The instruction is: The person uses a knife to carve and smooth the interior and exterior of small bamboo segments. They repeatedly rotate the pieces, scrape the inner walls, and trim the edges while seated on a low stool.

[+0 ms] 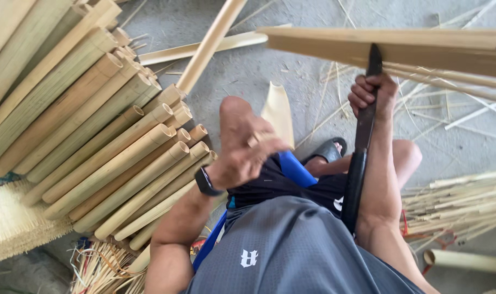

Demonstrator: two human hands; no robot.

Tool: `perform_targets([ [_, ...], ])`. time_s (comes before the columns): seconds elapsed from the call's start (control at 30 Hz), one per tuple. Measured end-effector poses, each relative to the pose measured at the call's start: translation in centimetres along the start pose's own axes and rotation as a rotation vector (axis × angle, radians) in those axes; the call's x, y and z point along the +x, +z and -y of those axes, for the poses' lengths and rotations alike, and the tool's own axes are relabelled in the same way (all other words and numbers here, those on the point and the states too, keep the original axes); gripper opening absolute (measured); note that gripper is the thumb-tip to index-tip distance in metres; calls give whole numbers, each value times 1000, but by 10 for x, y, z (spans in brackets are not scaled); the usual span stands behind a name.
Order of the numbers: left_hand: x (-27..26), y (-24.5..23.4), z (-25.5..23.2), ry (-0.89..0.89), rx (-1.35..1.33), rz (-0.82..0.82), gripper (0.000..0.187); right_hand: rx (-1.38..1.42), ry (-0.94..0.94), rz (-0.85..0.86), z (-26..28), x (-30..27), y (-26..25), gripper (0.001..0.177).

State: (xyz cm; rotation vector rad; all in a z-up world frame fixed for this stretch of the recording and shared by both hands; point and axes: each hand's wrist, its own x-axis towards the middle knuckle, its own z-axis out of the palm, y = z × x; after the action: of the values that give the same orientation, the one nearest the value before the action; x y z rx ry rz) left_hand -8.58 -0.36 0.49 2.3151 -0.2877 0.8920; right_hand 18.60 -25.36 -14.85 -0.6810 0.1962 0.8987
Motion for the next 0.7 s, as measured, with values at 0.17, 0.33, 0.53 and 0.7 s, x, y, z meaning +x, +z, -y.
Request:
perform_targets([
  [0.17, -15, 4, -17, -96, -298, 263, 43, 3, 73, 203, -14, 132, 135, 32],
  [0.33, -27, 12, -9, -227, -512, 122, 30, -122, 267, 408, -19, 167, 209, 34],
  [0.53, -11, 14, 17, -162, -245, -64, 15, -208, 250, 203, 9, 41, 153, 37],
  [0.7, 35, 34, 70, -222, -388, -123, 8, -1, 72, 224, -20, -103, 94, 80],
])
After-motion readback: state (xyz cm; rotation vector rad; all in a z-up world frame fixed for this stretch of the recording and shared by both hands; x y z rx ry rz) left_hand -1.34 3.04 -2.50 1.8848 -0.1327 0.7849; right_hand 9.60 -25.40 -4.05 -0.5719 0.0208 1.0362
